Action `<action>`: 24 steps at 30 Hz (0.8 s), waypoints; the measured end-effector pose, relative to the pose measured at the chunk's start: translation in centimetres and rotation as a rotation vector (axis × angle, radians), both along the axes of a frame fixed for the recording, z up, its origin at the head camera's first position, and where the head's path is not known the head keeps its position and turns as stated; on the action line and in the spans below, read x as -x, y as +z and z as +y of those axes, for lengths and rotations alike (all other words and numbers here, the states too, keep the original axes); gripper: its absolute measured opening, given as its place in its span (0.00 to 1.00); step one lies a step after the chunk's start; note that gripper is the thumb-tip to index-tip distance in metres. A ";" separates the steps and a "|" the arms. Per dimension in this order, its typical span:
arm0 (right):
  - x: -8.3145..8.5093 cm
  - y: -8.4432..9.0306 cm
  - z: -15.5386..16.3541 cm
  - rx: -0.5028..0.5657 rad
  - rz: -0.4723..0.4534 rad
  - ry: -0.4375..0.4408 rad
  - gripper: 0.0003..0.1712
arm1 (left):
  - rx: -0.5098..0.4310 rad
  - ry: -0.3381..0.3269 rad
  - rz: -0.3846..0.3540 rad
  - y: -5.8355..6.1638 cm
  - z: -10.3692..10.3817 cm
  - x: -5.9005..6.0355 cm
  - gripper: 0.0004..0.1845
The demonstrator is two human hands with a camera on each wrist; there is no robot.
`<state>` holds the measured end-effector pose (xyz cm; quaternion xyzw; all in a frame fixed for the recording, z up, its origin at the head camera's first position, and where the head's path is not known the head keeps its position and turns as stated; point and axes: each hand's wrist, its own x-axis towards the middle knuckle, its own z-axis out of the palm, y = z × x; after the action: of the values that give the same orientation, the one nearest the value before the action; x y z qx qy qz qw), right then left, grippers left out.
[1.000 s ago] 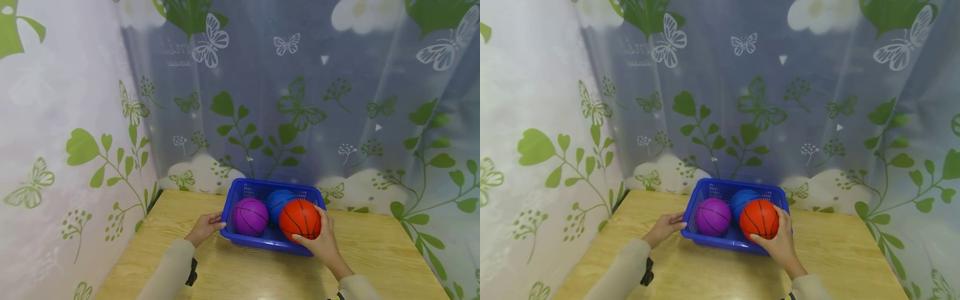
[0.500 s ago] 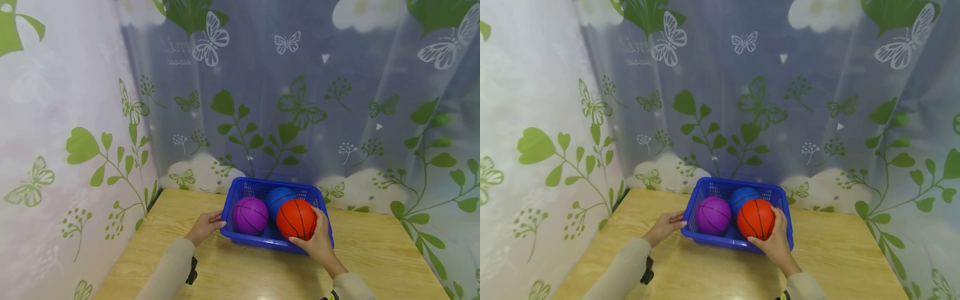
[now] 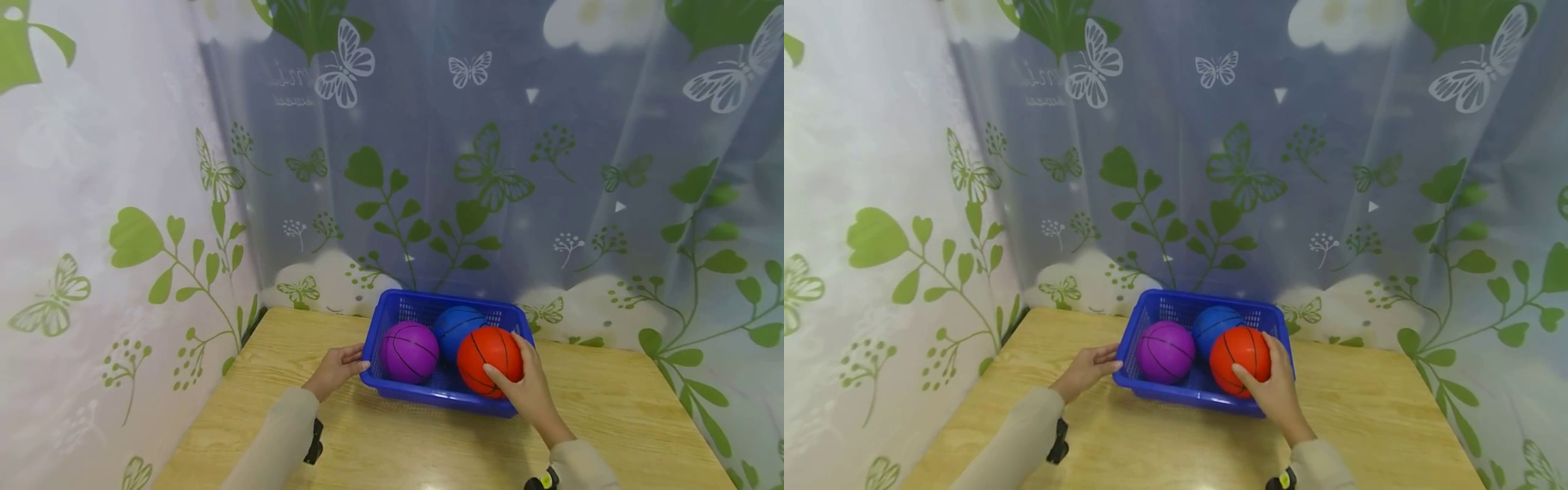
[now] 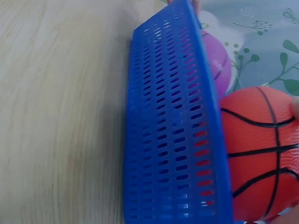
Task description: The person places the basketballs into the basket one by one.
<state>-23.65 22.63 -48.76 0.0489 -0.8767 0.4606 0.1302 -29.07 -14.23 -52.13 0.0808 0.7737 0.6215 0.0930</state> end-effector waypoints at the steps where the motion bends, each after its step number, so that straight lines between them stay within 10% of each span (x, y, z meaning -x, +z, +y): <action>1: 0.1 0.0 0.0 -0.018 0.002 0.002 0.49 | -0.001 -0.003 0.001 0.0 0.0 0.0 0.29; 24: 0.2 0.2 0.3 -0.110 -0.086 0.031 0.52 | 0.038 -0.002 0.014 0.0 -0.1 -0.1 0.27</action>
<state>-23.82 22.98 -48.57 0.0499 -0.9045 0.4155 0.0825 -28.93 -14.34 -52.09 0.0840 0.7859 0.6061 0.0898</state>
